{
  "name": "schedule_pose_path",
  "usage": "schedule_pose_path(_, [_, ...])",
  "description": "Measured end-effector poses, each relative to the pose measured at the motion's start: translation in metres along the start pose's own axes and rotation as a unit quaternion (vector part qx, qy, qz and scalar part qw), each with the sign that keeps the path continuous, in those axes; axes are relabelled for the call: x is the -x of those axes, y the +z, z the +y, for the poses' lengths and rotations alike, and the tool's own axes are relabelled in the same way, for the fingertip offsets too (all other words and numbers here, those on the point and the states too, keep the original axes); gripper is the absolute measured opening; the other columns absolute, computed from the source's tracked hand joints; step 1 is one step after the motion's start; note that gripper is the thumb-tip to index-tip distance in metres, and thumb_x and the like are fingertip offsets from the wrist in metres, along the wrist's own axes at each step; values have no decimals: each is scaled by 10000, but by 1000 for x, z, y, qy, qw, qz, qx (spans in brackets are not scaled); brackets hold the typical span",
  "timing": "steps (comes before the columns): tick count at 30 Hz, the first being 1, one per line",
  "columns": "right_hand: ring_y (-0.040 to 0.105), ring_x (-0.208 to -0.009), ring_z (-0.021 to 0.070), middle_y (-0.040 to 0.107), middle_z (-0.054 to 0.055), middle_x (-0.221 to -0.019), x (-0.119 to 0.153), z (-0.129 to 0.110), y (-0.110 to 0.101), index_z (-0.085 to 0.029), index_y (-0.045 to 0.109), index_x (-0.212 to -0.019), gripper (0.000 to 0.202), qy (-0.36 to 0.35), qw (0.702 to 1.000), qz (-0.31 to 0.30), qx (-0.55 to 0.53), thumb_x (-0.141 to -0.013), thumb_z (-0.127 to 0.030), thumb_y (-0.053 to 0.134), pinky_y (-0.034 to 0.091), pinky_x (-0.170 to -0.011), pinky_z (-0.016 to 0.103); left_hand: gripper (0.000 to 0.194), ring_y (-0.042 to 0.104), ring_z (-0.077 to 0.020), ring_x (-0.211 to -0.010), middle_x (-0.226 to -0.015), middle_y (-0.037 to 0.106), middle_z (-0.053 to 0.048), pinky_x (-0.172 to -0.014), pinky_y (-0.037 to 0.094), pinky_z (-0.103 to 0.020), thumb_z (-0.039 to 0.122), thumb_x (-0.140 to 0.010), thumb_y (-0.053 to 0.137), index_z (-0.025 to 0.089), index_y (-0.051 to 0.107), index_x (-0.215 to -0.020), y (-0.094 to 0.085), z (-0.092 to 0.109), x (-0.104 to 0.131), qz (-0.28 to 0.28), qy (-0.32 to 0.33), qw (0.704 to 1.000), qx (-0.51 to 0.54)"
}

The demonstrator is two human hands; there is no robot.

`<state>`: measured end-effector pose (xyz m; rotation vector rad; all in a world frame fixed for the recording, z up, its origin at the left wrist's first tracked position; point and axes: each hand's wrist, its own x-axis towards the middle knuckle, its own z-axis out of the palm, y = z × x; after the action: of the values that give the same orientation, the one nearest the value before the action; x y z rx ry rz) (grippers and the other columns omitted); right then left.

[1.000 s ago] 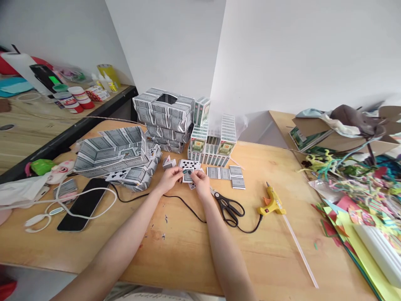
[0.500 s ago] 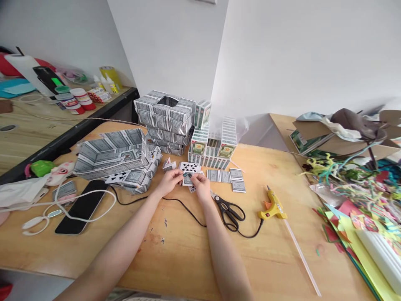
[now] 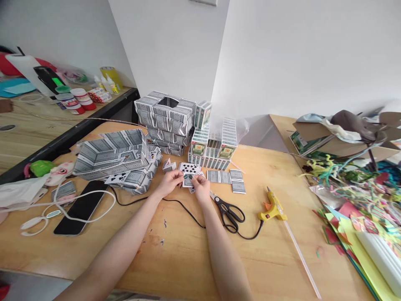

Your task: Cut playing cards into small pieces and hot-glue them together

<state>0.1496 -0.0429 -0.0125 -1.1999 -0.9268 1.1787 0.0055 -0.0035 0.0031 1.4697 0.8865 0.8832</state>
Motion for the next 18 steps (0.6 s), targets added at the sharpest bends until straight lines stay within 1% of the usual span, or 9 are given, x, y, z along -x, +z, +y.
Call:
schedule_pose_path(6, [350, -447, 97, 431, -43, -513, 0, 2, -1, -193, 506, -618, 296, -18, 1000, 6, 16, -674, -463, 611, 282, -434, 236, 178, 446, -79, -470, -488, 494, 53, -494, 332, -201, 281, -731, 549, 148, 508, -619, 2, 1, 0, 0, 2, 1000, 2])
schedule_pose_path(12, [372, -435, 107, 424, -46, -500, 0, 0, 0, -213, 450, -610, 320, -35, 999, 8, 40, -706, -489, 581, 311, -430, 248, 184, 467, -83, -465, -490, 512, 47, -491, 352, -206, 303, -728, 559, 148, 524, -636, 3, 0, 0, -11, -3, 1000, 14])
schedule_pose_path(18, [369, -424, 108, 411, -46, -485, 3, -6, -2, -219, 431, -597, 333, -52, 996, 1, 70, -726, -493, 569, 305, -430, 255, 199, 476, -83, -454, -484, 523, 44, -484, 362, -206, 312, -741, 546, 153, 512, -626, 4, -4, 0, -15, -12, 1000, 14])
